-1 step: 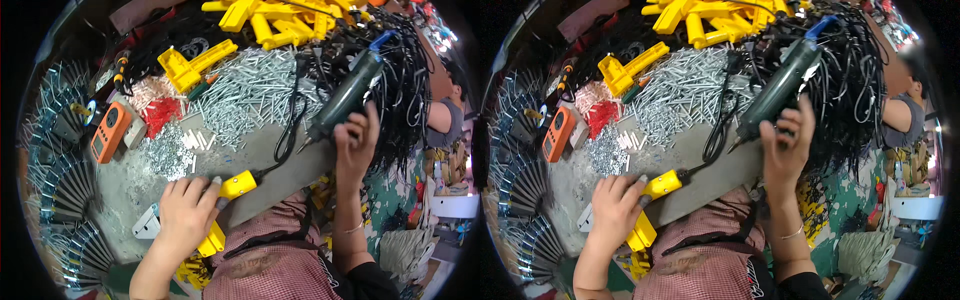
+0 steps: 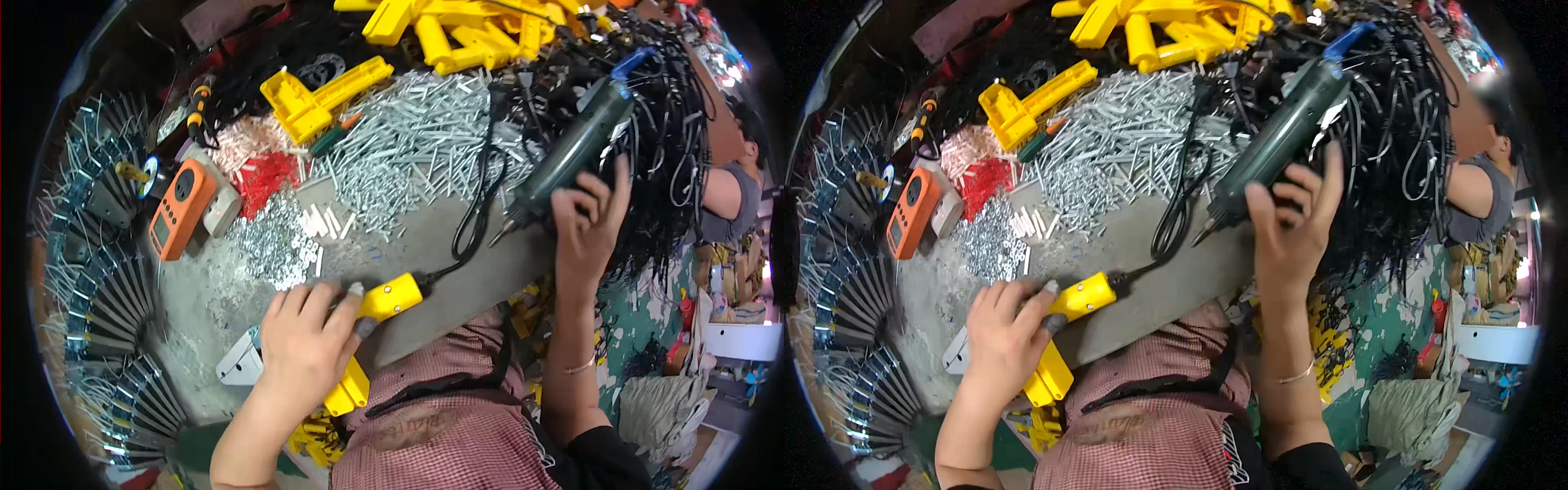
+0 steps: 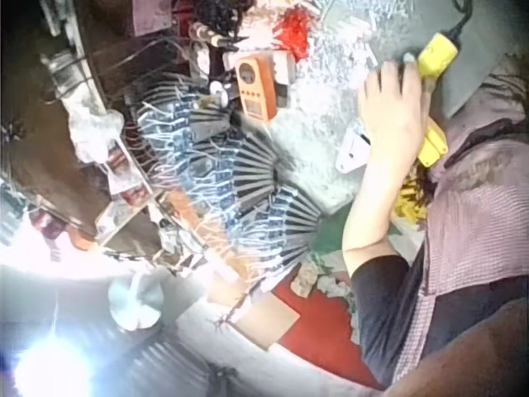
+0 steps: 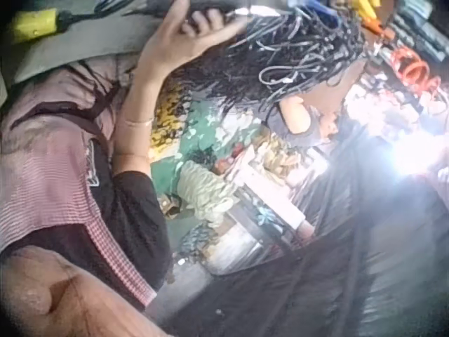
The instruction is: The person assembles components by soldering wires to circuit boards and joining yellow plastic housing parts with screws using an electric screwdriver.
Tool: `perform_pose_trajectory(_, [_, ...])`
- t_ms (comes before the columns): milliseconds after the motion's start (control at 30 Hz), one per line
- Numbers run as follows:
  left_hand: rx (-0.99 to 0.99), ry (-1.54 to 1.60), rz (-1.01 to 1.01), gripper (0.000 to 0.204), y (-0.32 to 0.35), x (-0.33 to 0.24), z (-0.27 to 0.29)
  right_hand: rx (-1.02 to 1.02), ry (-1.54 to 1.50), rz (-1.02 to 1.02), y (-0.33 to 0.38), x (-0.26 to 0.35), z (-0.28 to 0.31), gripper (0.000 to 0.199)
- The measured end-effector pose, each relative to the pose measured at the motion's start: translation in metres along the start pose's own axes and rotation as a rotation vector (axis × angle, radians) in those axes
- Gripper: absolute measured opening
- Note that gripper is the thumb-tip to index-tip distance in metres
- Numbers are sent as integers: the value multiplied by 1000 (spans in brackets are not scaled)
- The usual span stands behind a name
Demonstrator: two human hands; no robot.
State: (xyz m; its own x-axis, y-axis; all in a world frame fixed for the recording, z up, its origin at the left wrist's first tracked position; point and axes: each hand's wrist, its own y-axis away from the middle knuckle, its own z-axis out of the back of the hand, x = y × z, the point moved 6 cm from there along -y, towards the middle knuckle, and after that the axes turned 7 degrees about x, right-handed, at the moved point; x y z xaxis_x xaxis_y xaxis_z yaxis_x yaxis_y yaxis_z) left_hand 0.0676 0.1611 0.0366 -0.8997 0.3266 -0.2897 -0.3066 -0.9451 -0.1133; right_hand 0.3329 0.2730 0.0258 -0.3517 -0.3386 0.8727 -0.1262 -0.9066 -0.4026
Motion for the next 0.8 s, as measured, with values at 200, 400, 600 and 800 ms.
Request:
perform_pose_trajectory(200, [-11,245,330,30,12,26,0,-116,-94,25,-34,-10,-29,88])
perform_pose_trajectory(400, [67,272,300,43,5,25,-1,173,-667,-34,-36,43,-26,60])
perform_pose_trajectory(600, [20,127,271,38,12,22,-6,594,-1115,-185,-28,87,-65,86])
perform_pose_trajectory(800, [-33,-78,22,45,10,-8,-8,651,-950,-17,-3,103,-96,73])
